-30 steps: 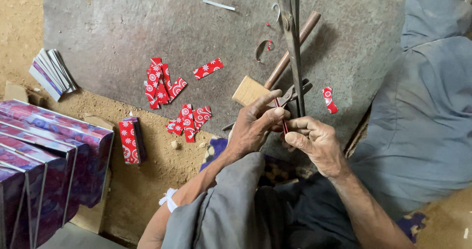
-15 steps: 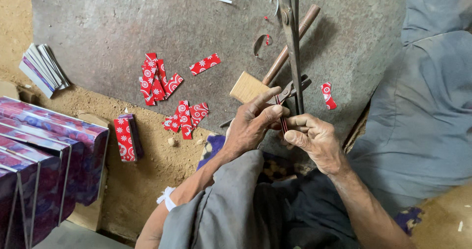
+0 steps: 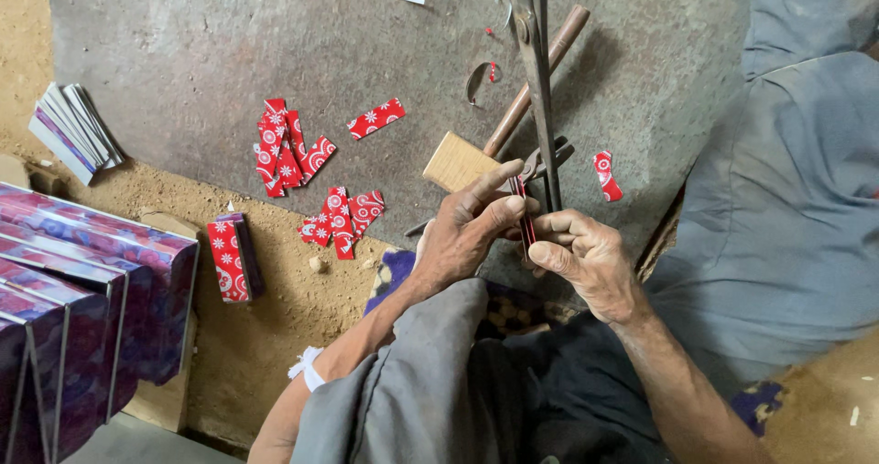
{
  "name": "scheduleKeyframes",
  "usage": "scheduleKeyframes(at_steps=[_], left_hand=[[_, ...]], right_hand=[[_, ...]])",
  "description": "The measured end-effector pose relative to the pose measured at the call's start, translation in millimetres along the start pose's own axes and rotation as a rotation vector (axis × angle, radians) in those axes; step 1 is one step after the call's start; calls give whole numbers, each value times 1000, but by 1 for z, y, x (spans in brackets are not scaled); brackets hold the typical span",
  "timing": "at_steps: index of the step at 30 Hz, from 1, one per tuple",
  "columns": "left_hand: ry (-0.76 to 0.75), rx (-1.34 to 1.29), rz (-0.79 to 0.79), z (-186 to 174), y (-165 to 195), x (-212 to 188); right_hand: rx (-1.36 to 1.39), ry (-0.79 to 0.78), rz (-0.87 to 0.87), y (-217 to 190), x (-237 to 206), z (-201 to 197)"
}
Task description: The person sits on the floor cutting red patterned paper into small pieces with a knife, then operates a large foot-assisted shears to cut strips of the patterned paper, setting cut pieces aside in piles.
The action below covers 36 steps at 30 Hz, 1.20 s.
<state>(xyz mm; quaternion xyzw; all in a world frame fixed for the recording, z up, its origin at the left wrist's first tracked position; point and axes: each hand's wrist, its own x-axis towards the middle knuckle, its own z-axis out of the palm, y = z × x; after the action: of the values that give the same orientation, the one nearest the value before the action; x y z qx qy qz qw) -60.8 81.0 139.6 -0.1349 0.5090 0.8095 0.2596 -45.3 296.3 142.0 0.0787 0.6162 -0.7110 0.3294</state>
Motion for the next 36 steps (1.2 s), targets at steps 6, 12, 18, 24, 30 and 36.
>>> scheduleKeyframes(at_steps=[6,12,18,24,30,36], left_hand=[[-6,9,4,2,-3,2],[11,-26,0,3,-5,2],[6,4,-2,4,-1,1],[-27,-13,12,4,-1,2],[-19,-12,4,3,-5,4],[-15,-18,9,5,-6,6]], right_hand=[[28,-12,17,-3,-1,-2],[33,-21,12,-1,0,-1],[42,-26,3,2,0,-2],[31,-15,13,4,-1,-5],[59,-8,23,7,-1,-6],[40,-27,-21,3,2,0]])
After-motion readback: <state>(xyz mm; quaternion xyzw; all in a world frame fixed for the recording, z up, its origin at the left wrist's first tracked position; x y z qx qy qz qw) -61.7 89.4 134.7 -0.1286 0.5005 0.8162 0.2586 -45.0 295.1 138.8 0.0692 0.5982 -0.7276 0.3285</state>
